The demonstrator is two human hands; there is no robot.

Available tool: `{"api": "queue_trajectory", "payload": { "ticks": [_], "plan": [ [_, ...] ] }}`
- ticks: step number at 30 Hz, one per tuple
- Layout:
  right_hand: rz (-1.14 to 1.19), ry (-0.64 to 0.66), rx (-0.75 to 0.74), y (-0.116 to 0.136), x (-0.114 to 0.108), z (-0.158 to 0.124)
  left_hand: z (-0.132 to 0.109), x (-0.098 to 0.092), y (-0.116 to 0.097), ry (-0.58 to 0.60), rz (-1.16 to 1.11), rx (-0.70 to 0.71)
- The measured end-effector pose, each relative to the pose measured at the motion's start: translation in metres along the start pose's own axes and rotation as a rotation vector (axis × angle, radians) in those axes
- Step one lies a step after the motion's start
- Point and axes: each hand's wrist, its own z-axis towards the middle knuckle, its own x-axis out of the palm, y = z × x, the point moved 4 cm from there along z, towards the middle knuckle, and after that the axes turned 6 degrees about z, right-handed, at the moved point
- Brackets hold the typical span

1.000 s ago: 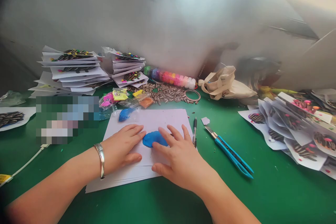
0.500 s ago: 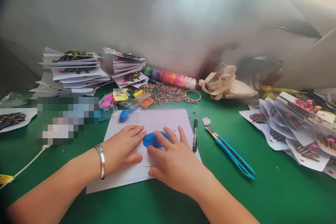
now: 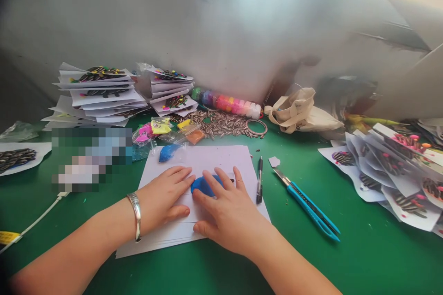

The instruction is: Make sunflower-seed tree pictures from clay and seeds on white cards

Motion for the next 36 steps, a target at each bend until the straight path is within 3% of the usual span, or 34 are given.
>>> {"api": "queue_trajectory", "payload": {
  "ticks": [11,36],
  "plan": [
    [-0.002,-0.016,0.008,-0.001,0.009,0.008,0.001,-0.003,-0.002,0.036,-0.028,-0.021],
    [0.001,-0.142,0.056,-0.002,0.013,0.014,-0.001,0.007,-0.001,-0.041,0.114,0.023]
  ]
}}
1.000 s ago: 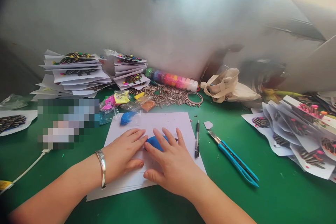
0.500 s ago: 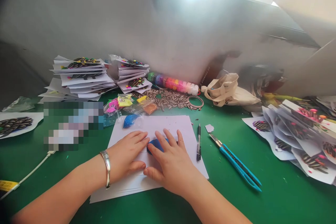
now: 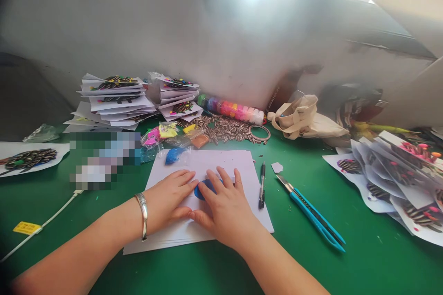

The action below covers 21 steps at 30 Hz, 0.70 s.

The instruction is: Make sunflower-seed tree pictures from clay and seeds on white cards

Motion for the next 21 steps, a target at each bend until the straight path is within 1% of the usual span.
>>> {"api": "queue_trajectory", "payload": {
  "ticks": [5,11,18,21],
  "plan": [
    [-0.005,-0.039,0.03,-0.004,-0.002,-0.001,0.0,0.0,-0.001,-0.022,0.014,0.009],
    [-0.015,-0.047,0.02,-0.003,0.004,-0.001,-0.001,0.002,-0.004,-0.012,0.032,-0.012],
    [0.01,-0.046,0.037,-0.002,0.003,-0.001,-0.001,-0.01,-0.009,0.064,0.024,-0.012],
    [0.017,-0.048,0.046,-0.003,0.002,-0.002,-0.002,-0.012,-0.008,0.047,-0.002,0.005]
  ]
}}
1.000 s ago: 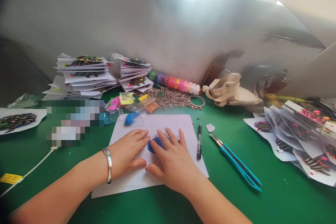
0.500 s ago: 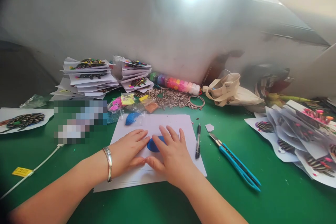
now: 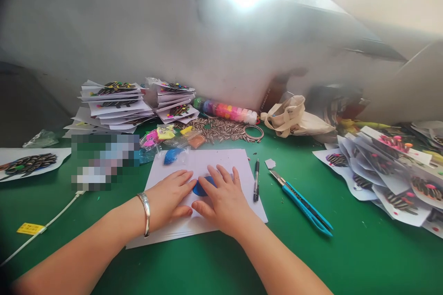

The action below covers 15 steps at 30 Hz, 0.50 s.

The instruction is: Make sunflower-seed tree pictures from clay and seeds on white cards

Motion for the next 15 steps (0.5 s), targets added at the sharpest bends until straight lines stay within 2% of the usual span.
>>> {"api": "queue_trajectory", "payload": {
  "ticks": [7,15],
  "plan": [
    [-0.006,0.004,-0.013,0.0016,-0.0019,0.0023,0.0016,0.0085,0.0049,-0.056,-0.013,0.038],
    [0.005,0.049,0.016,-0.0036,-0.0038,0.0025,0.0006,0.0042,0.0002,-0.004,0.017,-0.011]
  ]
}}
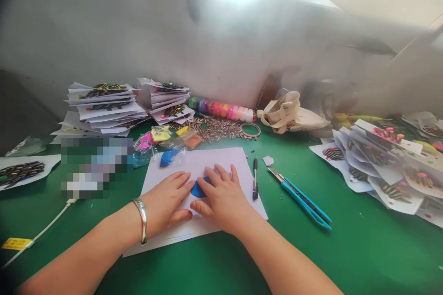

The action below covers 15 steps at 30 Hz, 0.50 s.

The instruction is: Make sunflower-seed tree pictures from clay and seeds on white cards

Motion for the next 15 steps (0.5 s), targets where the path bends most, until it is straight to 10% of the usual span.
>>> {"api": "queue_trajectory", "payload": {
  "ticks": [15],
  "plan": [
    [0.025,-0.012,0.046,-0.009,0.001,0.0,0.003,0.014,0.0,-0.056,0.001,-0.034]
  ]
}}
